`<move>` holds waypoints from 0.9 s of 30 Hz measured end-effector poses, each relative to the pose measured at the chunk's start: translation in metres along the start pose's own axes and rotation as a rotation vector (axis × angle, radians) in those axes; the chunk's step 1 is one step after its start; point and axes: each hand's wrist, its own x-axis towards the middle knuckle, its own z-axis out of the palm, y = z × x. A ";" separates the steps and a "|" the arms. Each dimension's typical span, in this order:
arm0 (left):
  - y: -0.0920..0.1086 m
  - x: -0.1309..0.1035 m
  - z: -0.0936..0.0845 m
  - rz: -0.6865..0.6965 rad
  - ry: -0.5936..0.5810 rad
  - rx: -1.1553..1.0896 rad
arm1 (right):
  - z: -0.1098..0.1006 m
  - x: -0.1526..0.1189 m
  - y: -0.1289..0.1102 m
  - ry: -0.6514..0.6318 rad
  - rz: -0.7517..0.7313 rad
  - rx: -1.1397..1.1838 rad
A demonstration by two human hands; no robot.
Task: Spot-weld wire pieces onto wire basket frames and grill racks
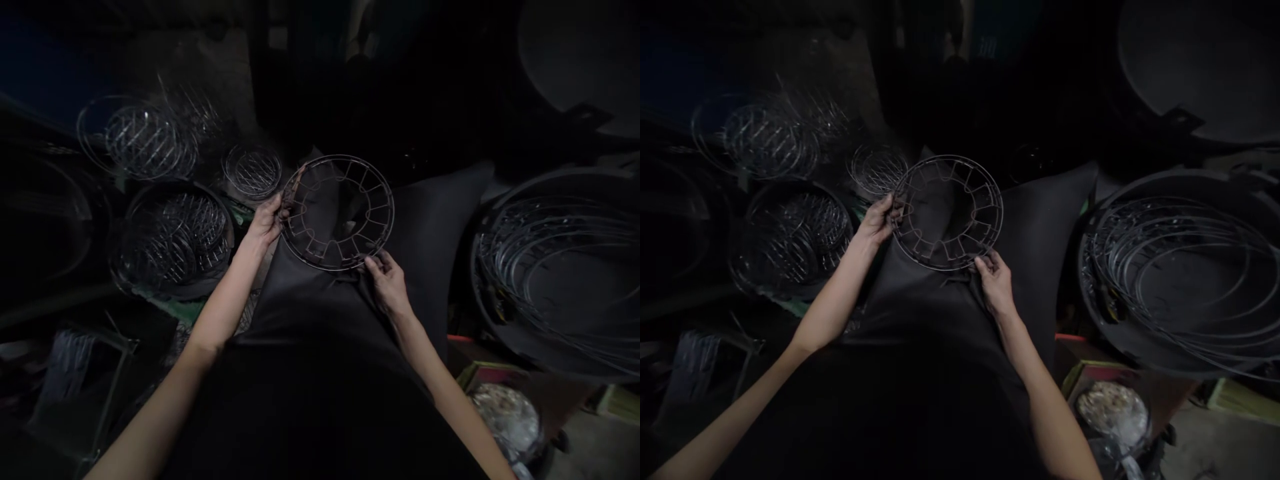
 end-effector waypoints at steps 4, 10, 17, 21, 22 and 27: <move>0.012 -0.010 0.005 -0.022 0.003 -0.079 | -0.005 -0.011 -0.008 -0.088 -0.029 -0.017; 0.055 -0.035 0.025 0.133 -0.164 -0.213 | -0.035 -0.011 -0.067 -0.124 -0.217 -0.084; 0.066 -0.044 0.050 0.154 -0.261 -0.104 | -0.038 0.014 -0.156 0.031 -0.546 -0.685; 0.066 -0.052 0.052 0.167 -0.289 -0.015 | -0.031 0.013 -0.173 -0.047 -0.640 -0.790; 0.066 -0.054 0.053 0.171 -0.295 0.008 | -0.029 0.013 -0.176 -0.085 -0.658 -0.803; 0.068 -0.062 0.060 0.161 -0.288 0.057 | -0.024 0.011 -0.191 -0.237 -0.661 -0.923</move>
